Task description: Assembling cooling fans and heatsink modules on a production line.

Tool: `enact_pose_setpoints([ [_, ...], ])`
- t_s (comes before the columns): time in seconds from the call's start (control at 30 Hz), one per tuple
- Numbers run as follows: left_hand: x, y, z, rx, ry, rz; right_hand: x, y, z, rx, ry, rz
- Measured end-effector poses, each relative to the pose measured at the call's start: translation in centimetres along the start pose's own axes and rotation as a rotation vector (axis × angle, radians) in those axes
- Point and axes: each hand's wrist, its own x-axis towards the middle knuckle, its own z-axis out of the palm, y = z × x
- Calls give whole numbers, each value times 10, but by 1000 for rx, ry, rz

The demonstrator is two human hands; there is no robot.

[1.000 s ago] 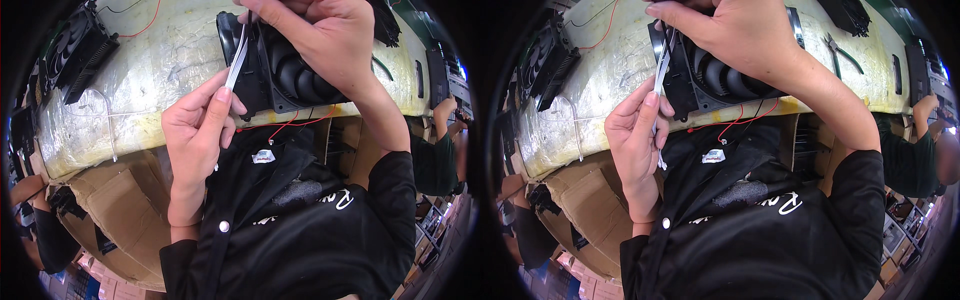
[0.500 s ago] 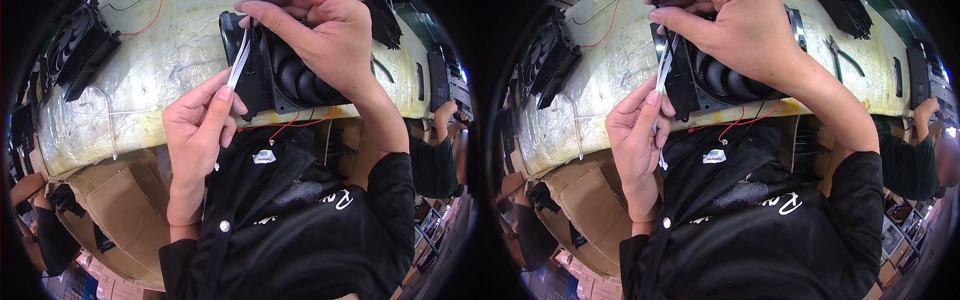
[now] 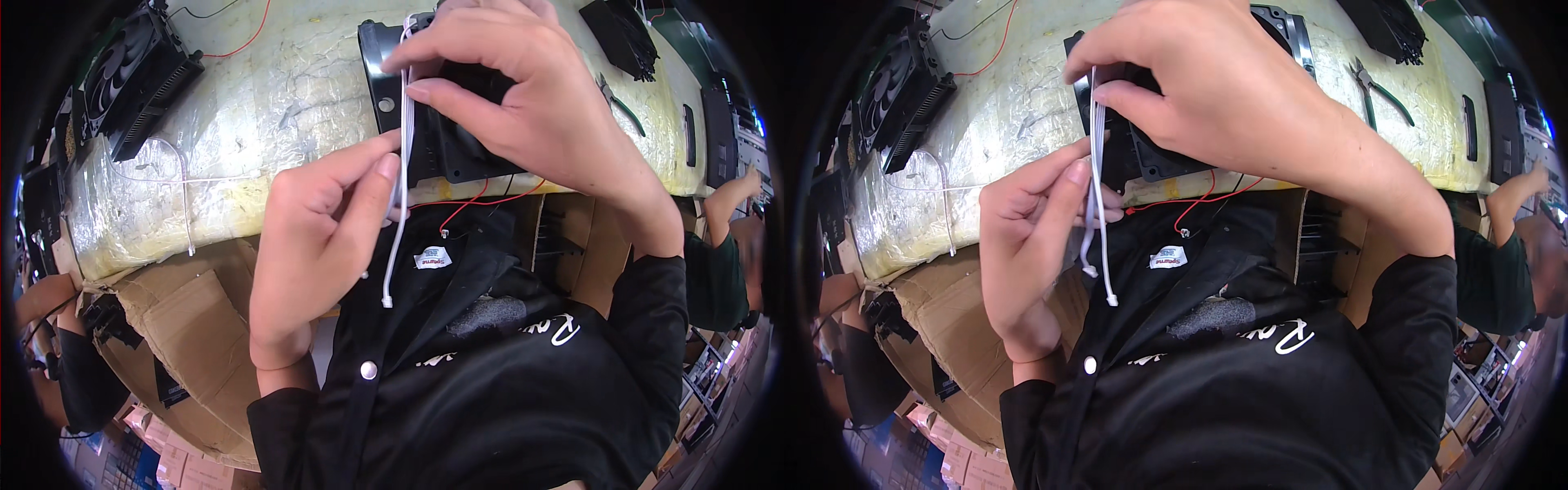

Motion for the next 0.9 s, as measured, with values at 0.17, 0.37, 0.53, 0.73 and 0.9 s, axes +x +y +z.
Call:
enact_pose_setpoints([
  [0.17,6,-18,-1,537,38,413,33,-15,-21,-146,-606,205],
  [0.37,7,-3,11,503,69,254,42,-8,-33,-33,-763,199],
  [0.53,22,21,-12,-4,-188,-144,52,-6,-34,60,-891,180],
  [0.73,36,-12,-25,-677,-233,-63,34,-9,-24,66,-555,351],
  [0.9,34,-23,-14,-382,-117,163,-7,14,-4,-268,-35,-274],
])
